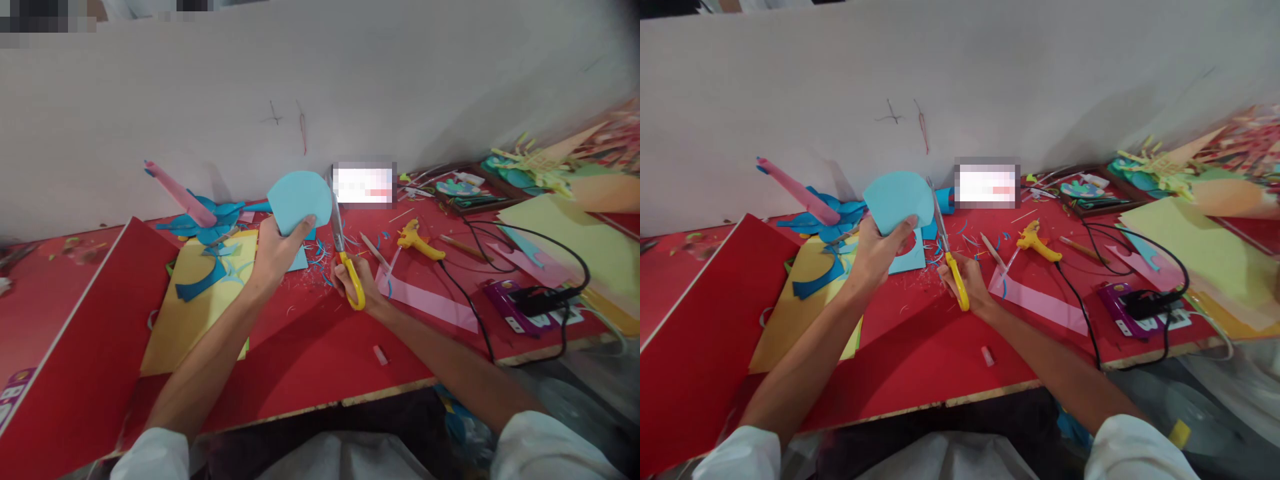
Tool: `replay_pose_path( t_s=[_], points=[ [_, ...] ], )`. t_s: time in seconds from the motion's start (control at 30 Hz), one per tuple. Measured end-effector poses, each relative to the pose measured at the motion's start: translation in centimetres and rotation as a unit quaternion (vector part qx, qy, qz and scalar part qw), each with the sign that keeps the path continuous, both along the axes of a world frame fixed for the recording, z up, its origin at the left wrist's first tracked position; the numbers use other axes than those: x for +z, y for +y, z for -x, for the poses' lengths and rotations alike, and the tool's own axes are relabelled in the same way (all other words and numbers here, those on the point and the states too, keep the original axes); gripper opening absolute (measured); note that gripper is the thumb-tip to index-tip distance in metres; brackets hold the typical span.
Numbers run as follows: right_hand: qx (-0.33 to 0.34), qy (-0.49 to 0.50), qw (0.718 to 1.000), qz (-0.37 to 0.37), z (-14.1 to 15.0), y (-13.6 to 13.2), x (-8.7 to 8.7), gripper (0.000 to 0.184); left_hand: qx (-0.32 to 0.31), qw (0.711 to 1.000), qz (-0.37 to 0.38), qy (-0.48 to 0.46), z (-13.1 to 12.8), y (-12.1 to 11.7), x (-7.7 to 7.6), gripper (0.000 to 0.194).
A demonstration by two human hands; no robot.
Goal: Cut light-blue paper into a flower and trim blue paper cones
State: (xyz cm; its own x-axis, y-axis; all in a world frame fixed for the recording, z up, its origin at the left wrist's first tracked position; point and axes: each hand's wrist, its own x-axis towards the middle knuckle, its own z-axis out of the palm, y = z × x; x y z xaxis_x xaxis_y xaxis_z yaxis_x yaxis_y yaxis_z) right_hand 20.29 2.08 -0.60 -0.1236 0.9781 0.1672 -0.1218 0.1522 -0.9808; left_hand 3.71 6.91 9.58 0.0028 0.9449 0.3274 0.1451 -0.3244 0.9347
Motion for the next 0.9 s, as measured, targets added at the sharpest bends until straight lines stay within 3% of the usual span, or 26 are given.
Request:
replay_pose_path(
  t_s=[0.37, 0.9],
  points=[
    [0.018, 0.02, 0.999, -0.047, 0.3, 0.7, -1.2, 0.068, -0.035, 0.999, 0.002, 0.038, 0.4, -0.2, 0.9, 0.047],
    [0.0, -0.002, 1.0, 0.014, -0.3, 0.6, 0.5, 0.068, -0.02, 1.0, 0.007, 0.023, 0.9, 0.3, 0.7, 0.051]
  ],
)
